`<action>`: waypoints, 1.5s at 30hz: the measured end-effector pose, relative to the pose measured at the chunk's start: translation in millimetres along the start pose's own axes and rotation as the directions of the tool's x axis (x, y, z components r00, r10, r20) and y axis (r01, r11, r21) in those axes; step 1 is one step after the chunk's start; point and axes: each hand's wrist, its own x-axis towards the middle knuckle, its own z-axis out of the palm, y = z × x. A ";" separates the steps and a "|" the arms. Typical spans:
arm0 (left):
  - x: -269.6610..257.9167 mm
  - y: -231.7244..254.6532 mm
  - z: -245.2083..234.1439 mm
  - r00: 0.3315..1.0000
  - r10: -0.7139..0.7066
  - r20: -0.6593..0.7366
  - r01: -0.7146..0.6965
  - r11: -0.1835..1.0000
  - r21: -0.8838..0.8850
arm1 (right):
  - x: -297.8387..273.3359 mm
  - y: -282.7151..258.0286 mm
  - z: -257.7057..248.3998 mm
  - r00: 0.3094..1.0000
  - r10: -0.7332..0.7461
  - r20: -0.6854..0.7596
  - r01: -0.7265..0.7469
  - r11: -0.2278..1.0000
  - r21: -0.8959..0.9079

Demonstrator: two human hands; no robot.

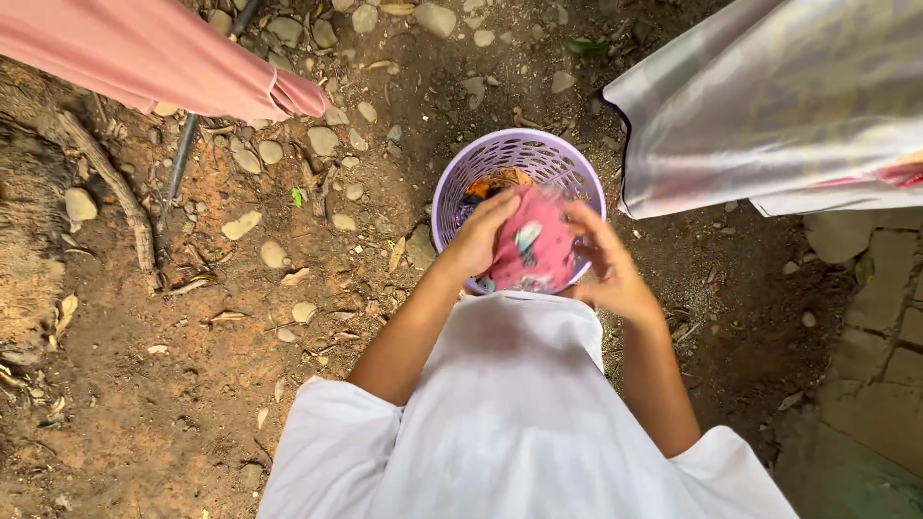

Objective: Hanging various items of clothing from a laundry basket onto a clothesline using clothespins and hangers.

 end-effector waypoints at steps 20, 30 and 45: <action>-34.1 70.9 131.0 0.992 -0.048 -0.115 0.122 0.549 0.827 | 18.6 -6.1 -111.5 0.938 -0.167 -0.303 0.160 0.986 -0.045; -21.0 15.9 188.0 0.976 -0.076 0.205 0.124 0.964 -0.234 | -119.0 56.5 -120.5 0.892 -0.190 -0.410 0.242 0.967 0.080; -51.7 -44.7 192.7 0.970 0.229 0.087 -0.198 0.942 -0.270 | -105.4 96.7 -148.0 0.844 0.184 0.504 -0.494 0.635 0.594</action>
